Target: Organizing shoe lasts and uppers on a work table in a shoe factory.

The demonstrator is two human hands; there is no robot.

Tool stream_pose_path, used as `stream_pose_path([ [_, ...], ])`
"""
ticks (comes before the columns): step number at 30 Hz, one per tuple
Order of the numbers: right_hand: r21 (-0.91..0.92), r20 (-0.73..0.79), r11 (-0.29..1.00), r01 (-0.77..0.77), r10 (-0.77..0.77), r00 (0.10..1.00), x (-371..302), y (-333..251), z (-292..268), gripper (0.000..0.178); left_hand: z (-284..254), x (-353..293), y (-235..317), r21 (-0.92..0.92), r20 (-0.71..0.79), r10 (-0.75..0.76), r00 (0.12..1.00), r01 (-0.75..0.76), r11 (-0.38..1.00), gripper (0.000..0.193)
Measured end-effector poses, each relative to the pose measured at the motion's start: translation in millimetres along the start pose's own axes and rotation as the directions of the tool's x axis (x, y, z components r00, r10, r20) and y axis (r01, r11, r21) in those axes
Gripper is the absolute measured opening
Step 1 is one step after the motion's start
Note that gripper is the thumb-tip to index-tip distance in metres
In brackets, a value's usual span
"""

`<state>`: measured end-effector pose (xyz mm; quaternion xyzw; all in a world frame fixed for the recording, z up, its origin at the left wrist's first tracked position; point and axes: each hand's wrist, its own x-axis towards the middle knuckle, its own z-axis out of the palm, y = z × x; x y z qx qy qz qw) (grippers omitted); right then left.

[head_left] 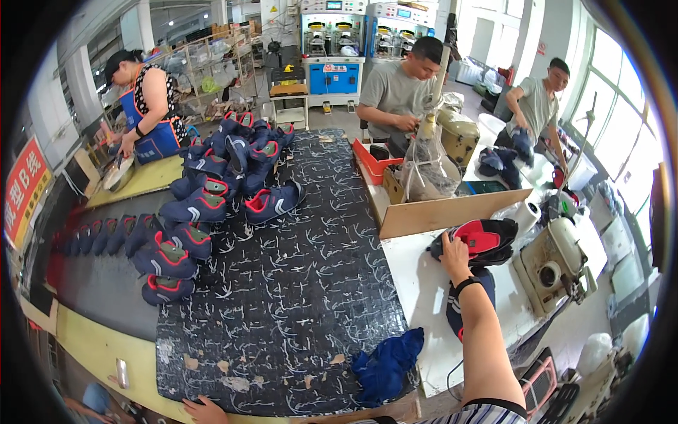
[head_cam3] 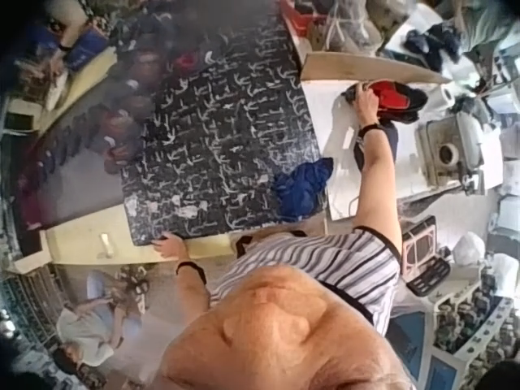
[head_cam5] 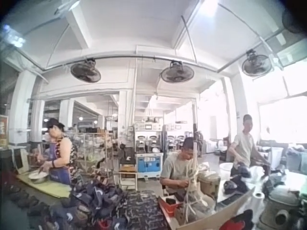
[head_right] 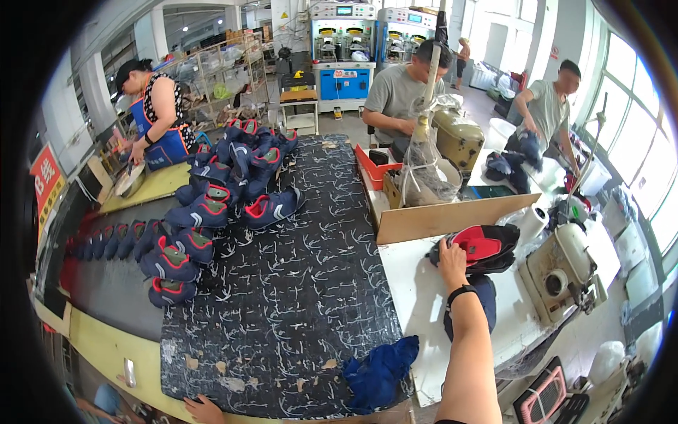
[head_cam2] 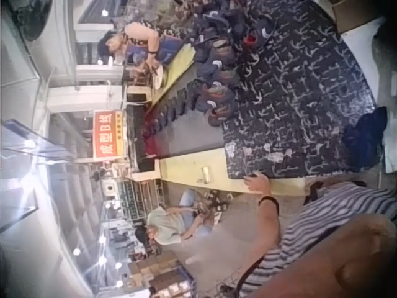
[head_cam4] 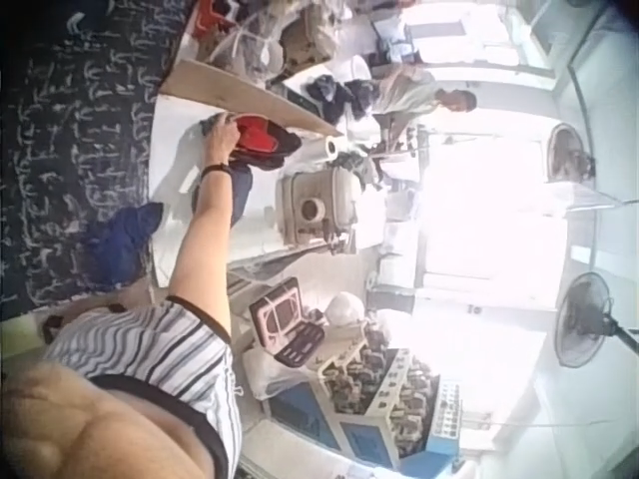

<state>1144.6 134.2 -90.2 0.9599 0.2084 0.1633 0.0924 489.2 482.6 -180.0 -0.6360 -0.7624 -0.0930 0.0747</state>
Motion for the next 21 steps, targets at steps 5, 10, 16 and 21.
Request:
stream_pose_path([
  [5,0.574,-0.013,0.807,-0.141,0.181,0.983,25,-47,-98,0.073,50,17,-31,0.178,-0.012,-0.143,0.990,0.143,0.974,0.062],
  [10,0.925,-0.046,-0.297,0.235,0.527,0.848,18,-59,-163,0.063,35,16,-9,0.128,0.064,-0.167,0.984,0.158,0.979,0.060],
  [16,0.545,0.477,-0.774,0.322,0.602,0.641,-66,-103,-61,0.070,30,8,-1,0.129,0.057,-0.137,0.989,0.129,0.983,0.061],
  [21,0.345,0.619,-0.890,0.299,0.455,0.640,-135,-133,-51,0.059,35,13,-9,0.153,0.032,-0.182,0.983,0.175,0.973,0.062],
])
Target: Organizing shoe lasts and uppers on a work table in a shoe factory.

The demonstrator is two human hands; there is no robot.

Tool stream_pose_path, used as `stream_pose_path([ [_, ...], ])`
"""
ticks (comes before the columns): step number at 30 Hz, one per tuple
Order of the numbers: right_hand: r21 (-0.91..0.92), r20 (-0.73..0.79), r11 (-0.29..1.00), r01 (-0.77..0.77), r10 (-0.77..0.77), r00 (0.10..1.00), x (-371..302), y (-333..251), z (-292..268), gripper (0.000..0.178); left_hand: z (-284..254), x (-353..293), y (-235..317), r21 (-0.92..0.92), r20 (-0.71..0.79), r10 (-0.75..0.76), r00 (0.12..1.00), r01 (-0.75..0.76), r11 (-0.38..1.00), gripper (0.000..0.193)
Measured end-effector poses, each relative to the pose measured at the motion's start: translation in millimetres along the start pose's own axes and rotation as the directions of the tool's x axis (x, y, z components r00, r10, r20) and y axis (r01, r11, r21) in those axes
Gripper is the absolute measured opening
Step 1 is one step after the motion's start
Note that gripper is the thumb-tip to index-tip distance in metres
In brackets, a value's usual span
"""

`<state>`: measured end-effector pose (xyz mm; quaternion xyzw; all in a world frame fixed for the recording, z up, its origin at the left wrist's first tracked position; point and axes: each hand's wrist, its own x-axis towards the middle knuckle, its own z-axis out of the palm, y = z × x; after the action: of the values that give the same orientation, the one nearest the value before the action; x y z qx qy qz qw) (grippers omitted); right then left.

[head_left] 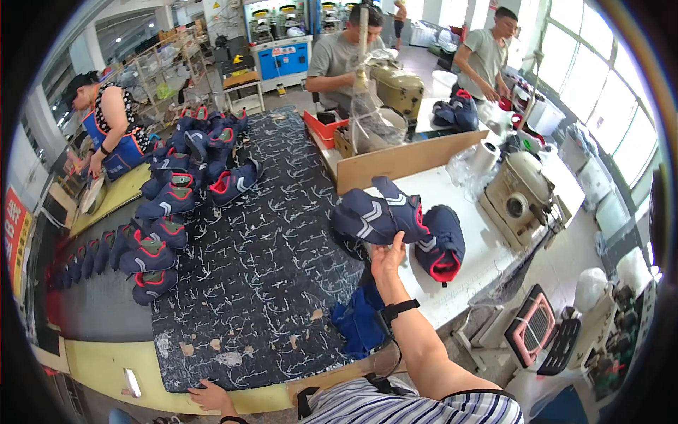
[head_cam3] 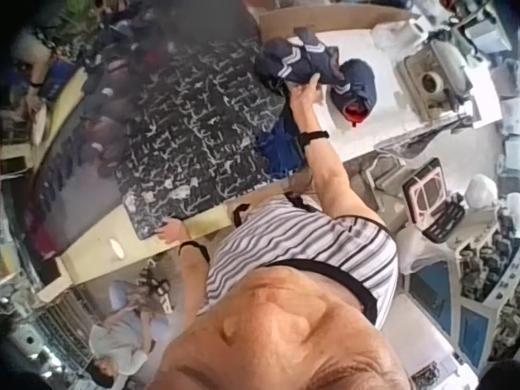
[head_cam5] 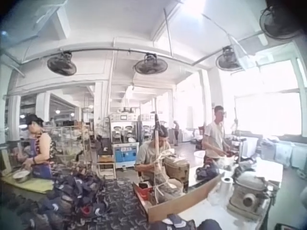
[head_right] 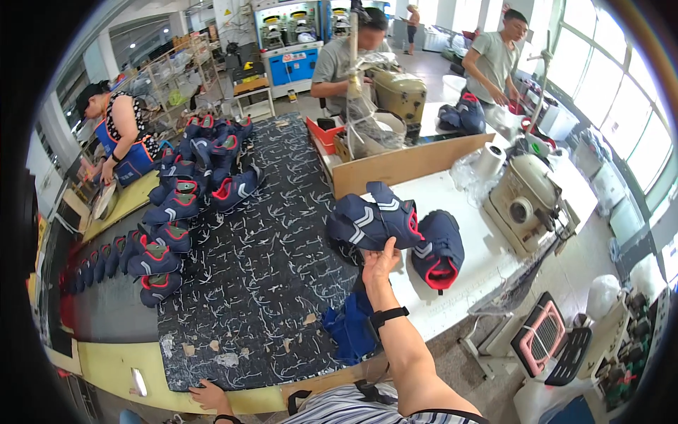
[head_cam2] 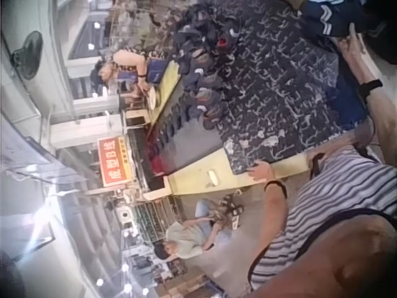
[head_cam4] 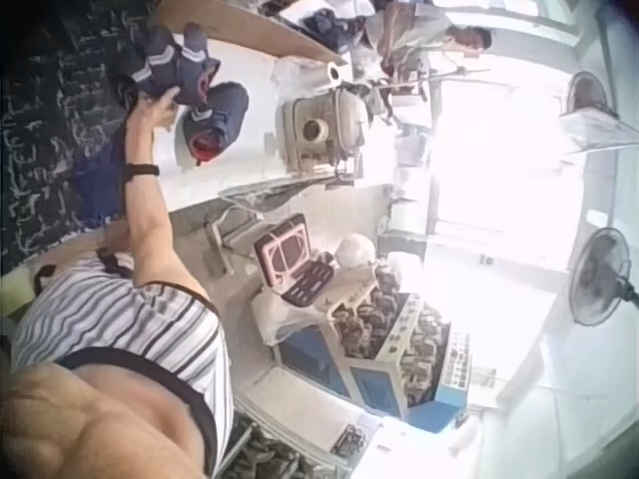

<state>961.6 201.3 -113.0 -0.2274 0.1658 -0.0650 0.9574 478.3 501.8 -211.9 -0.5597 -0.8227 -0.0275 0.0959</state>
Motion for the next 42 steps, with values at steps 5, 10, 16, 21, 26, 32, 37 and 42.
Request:
stream_pose_path([
  [5,-0.313,-0.067,0.913,-0.261,0.253,0.965,1,-14,-43,0.057,-2,1,6,-0.024,-0.031,0.055,0.998,-0.056,0.998,0.064],
  [10,-0.945,0.110,0.327,-0.007,0.337,0.935,-33,-45,-47,0.036,3,5,3,-0.033,-0.062,0.054,0.997,-0.057,0.998,0.064],
  [16,-0.865,0.502,-0.166,0.474,-0.315,0.806,-6,-95,-67,0.045,-9,-2,6,-0.061,-0.045,0.054,0.998,-0.056,0.997,0.065],
  [21,-0.868,0.468,-0.328,0.373,-0.290,0.835,7,-85,-62,0.069,2,0,2,-0.054,-0.055,0.036,0.998,-0.039,0.998,0.065],
  [26,-0.782,0.585,-0.420,0.461,-0.236,0.776,-1,-81,-42,0.074,-9,-4,2,-0.051,0.015,0.040,0.999,-0.039,0.998,0.066],
  [32,-0.440,0.887,-0.445,0.780,-0.079,0.455,-9,-71,-38,0.065,-1,0,-1,-0.126,-0.028,0.082,0.996,-0.085,0.988,0.065],
  [37,-0.288,0.930,-0.474,0.832,0.069,0.361,-6,-57,-41,0.058,-4,-3,-1,-0.130,-0.018,0.119,0.993,-0.121,0.984,0.063],
  [42,-0.342,0.887,-0.487,0.803,0.114,0.447,14,-54,-54,0.056,-2,-6,-3,-0.147,-0.012,0.108,0.994,-0.109,0.983,0.063],
])
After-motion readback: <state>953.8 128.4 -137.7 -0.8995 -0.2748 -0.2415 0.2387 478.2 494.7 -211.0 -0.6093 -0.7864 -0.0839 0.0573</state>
